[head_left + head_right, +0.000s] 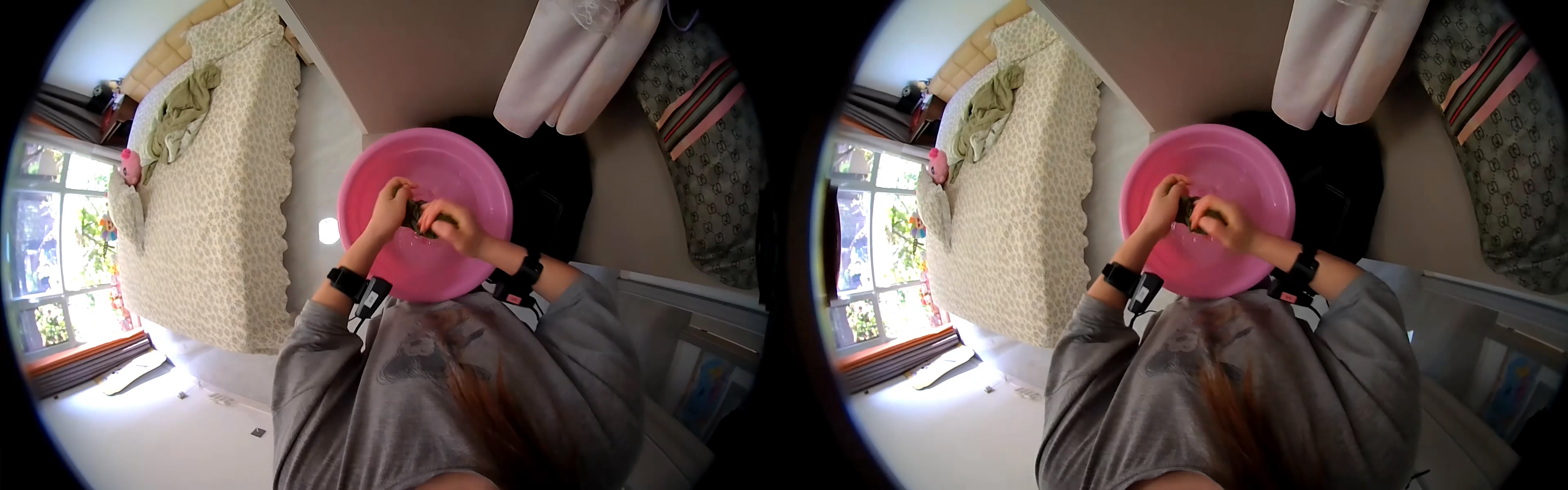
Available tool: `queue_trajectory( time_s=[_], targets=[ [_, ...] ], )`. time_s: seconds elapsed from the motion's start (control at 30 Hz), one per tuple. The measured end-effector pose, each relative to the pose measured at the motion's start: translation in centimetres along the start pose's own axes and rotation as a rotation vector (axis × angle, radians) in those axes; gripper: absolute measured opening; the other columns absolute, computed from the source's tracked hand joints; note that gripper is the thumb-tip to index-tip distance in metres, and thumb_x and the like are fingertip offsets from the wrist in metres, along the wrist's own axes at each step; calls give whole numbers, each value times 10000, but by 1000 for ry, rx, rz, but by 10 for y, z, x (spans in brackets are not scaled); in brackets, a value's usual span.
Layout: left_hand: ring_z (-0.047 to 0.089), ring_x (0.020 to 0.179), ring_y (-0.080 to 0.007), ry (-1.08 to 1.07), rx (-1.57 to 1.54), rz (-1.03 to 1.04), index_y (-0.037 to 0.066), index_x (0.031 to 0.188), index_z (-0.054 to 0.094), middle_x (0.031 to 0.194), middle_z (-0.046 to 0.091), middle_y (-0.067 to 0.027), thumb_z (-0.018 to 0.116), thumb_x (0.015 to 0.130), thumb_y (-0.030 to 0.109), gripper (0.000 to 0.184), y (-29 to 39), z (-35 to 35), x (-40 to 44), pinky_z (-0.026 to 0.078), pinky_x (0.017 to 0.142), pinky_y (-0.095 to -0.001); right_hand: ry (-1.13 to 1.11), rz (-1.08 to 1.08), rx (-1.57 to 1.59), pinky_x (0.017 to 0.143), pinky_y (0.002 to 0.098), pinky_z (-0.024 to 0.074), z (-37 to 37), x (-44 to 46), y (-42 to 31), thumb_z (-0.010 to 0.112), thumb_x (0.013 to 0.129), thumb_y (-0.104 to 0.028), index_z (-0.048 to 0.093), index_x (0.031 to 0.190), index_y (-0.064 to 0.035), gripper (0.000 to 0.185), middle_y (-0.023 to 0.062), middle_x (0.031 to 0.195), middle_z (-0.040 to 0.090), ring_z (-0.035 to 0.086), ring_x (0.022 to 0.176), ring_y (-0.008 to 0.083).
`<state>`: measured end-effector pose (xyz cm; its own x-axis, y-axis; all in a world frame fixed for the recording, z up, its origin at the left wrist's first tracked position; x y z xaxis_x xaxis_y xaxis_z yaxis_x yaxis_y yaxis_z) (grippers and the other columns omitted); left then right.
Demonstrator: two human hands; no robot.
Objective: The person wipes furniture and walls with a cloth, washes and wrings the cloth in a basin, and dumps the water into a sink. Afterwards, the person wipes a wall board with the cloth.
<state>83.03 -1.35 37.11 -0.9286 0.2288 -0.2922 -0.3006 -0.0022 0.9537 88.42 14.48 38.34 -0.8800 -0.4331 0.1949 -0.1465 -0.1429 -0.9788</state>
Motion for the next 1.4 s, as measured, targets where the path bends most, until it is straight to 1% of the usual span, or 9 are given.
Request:
queue_trajectory(
  time_s=[0.1, 0.23, 0.5, 0.67, 0.77, 0.87, 1.0, 1.2, 1.4],
  targets=[
    [511, 686, -112, 126, 236, 227, 17, 929, 529, 752, 532, -42, 436, 876, 59, 114, 20, -6, -17, 430, 644, -249, 296, 221, 342, 913, 359, 407, -14, -13, -3, 456, 874, -147, 471, 1018, -54, 172, 102, 1038, 530, 535, 987, 190],
    [522, 698, -258, 123, 582, 734, 27, 907, 527, 776, 532, -119, 515, 818, 0, 93, 45, 10, -38, 441, 658, -349, 441, 648, 675, 931, 370, 391, -1, -19, 3, 450, 906, -374, 403, 1222, -86, 430, 58, 1177, 475, 459, 1113, 186],
    [533, 706, -260, -82, 756, 1244, 70, 902, 544, 765, 529, -81, 640, 651, -48, 294, 48, 25, -55, 457, 652, -368, 432, 606, 1044, 918, 297, 396, 32, 20, -7, 385, 904, -484, 407, 1281, -103, 536, 50, 1178, 487, 488, 1068, 146],
    [529, 718, -237, 9, 830, 1317, 66, 898, 531, 780, 524, -80, 655, 691, 47, 242, 47, 23, -57, 460, 722, -365, 248, 515, 1143, 692, 264, 480, 37, 25, 28, 476, 883, -442, 521, 1005, -119, 348, -6, 875, 568, 566, 811, 102],
    [512, 710, -181, 244, 478, 959, 67, 863, 495, 769, 509, -48, 575, 837, 147, 116, 20, 22, -44, 452, 725, -320, 617, 621, 784, 535, 264, 462, 46, 37, 1, 540, 860, -398, 501, 866, -136, 265, -29, 760, 545, 545, 644, 80],
    [477, 681, -110, 360, -657, 190, 91, 825, 444, 726, 458, 7, 366, 961, 303, 263, 4, 23, -32, 444, 669, -272, 697, 412, 231, 439, 292, 410, 44, 44, 0, 566, 834, -226, 473, 755, -104, 173, 0, 655, 520, 514, 532, 100],
    [482, 683, -117, 249, -846, -157, 95, 840, 461, 736, 471, -4, 361, 957, 323, 275, -7, 13, -27, 439, 636, -257, 457, 53, -523, 490, 339, 425, 41, 42, -23, 595, 721, -129, 457, 670, -51, 166, 85, 629, 513, 530, 555, 220],
    [555, 748, -154, -30, -730, -475, 100, 882, 520, 806, 559, -26, 381, 939, 348, 290, -15, 7, -27, 464, 640, -312, 138, -329, -744, 504, 367, 440, 34, 37, -25, 589, 641, -99, 462, 655, -55, 135, 81, 650, 524, 547, 593, 277],
    [555, 713, -153, -35, -689, -516, 122, 856, 518, 771, 554, -19, 365, 946, 347, 287, -27, 13, -32, 467, 612, -300, 108, -246, -589, 496, 346, 416, 29, 24, -16, 585, 663, -68, 436, 645, -45, 151, 89, 615, 501, 537, 559, 250]
  ],
)
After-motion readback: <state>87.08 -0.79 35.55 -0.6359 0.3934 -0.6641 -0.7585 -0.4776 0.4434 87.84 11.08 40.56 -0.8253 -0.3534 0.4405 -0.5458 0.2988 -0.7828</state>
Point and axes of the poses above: each hand's wrist, its own x-axis towards the middle knuckle, its own z-axis out of the palm, y = z × x, the point moved 1 cm from there along x, towards the middle knuckle
